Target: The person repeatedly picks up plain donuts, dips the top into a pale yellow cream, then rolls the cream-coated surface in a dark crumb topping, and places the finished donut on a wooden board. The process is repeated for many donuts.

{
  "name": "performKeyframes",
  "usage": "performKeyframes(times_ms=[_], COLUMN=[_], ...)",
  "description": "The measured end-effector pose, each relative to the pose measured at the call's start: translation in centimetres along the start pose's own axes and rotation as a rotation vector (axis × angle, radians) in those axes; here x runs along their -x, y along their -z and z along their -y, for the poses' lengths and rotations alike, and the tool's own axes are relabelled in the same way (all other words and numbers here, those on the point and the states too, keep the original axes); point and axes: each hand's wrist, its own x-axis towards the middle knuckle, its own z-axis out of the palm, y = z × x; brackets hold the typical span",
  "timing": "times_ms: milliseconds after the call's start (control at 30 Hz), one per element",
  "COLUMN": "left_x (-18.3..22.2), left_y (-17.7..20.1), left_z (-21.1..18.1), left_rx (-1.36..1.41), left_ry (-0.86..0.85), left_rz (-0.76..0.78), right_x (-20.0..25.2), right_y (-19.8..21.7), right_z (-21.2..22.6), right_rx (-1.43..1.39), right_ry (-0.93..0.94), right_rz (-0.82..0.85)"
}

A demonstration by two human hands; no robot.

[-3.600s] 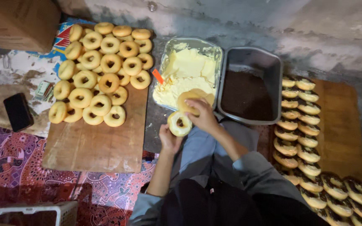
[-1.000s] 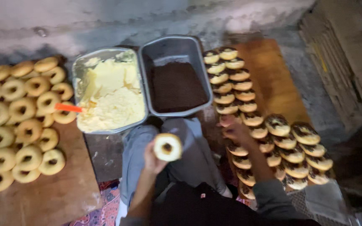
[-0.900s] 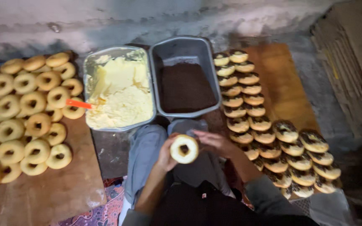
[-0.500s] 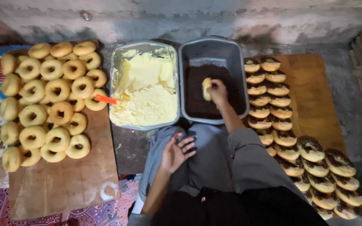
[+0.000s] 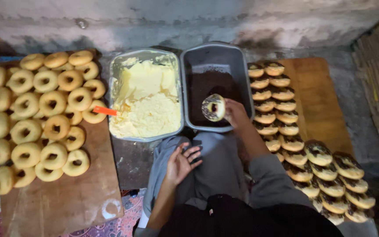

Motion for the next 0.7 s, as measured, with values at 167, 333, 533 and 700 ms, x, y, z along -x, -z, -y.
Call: performKeyframes(times_ms=[167, 333, 533, 700], left_x=[0.1, 0.3, 0.2, 0.2], left_y=[-0.6, -1.0, -1.5, -1.6], left_z=[-0.3, -0.3, -0.3, 0.0], left_rx=[-0.008, -0.025, -0.072, -0.084], left_ry=[-0.009, -0.031, -0.041, -0.067], left_rz=[0.014, -0.002, -0.043, -0.031], right_x=[8.9, 20.1, 26.2, 23.3], right_y=[12.9, 23.9, 31.6, 33.1], right_z=[-0.5, 2.0, 8.2, 10.0], right_rx=[-0.245, -0.246, 0.115, 0.179], right_ry=[0.053, 0.312, 0.500, 0.313], right_rz=[0.079, -0.251, -0.742, -1.033])
